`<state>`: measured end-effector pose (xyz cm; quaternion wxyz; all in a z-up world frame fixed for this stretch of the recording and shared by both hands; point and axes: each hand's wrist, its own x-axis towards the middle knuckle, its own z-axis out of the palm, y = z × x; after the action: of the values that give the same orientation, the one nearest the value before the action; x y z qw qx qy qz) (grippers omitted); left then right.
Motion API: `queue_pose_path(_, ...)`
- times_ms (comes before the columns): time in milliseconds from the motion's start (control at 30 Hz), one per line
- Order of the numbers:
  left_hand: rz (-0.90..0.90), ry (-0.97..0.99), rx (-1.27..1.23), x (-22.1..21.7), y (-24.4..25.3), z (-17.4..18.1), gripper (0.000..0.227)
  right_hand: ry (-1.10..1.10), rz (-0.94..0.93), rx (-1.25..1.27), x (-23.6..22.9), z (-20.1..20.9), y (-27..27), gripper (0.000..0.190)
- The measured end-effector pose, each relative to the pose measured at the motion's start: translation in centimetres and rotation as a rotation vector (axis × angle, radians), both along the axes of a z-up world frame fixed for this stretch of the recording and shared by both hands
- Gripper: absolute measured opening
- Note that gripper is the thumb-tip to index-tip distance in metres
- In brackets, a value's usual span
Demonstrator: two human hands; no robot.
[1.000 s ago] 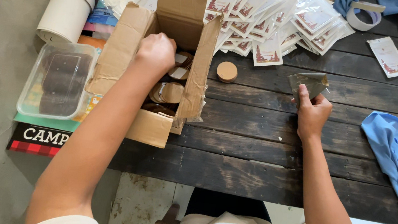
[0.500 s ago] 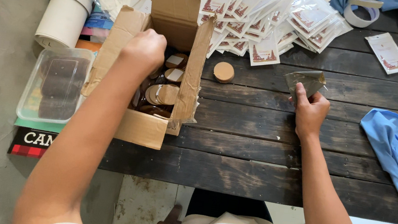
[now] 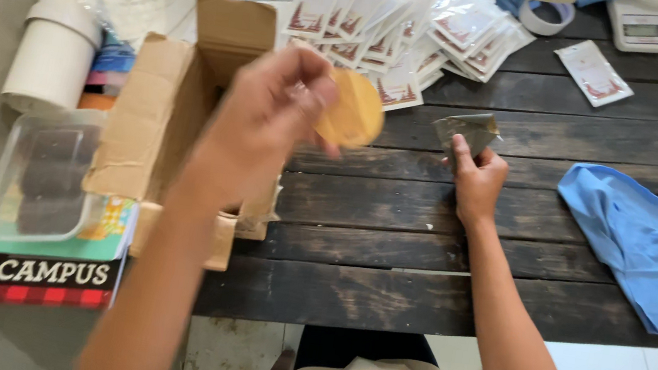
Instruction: The person repeatedly rubs the edges of small round wooden discs with a dark abrasive block to smooth them. The person picks up discs from a cardboard box, smooths each one, and places them on the table. The workspace contains stacks of printed packets, a digital scale, and a blue cloth.
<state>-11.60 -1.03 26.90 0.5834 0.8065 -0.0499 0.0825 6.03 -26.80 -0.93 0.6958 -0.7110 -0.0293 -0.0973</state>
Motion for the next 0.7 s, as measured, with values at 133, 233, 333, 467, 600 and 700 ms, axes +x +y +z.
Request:
queue_pose_path(133,-0.048,0.06,-0.135,2.2,-5.4,-7.0,0.012,0.022,-0.023,0.087,-0.2,0.2,0.1,0.02)
queue_pose_path(233,-0.066,-0.036,-0.544,6.4,-7.7,-14.9,0.018,0.129,-0.059,0.092,0.1,0.7,0.1,0.026)
queue_pose_path(333,0.122,0.092,-0.495,9.8,-8.9,-20.1,0.026,0.162,-0.013,0.205,0.3,0.5,-0.4,0.023)
queue_pose_path(467,0.297,0.131,-0.362,14.3,-9.3,-24.3,0.029,0.206,0.068,0.285,1.5,1.0,-0.3,0.019)
queue_pose_path(600,0.343,0.068,-0.358,17.9,-9.8,-28.2,0.031,0.212,0.144,0.232,2.9,2.6,0.7,0.022)
queue_pose_path(700,0.312,0.062,-0.506,19.2,-9.5,-30.1,0.026,0.215,0.162,0.22,4.9,1.4,1.2,0.026)
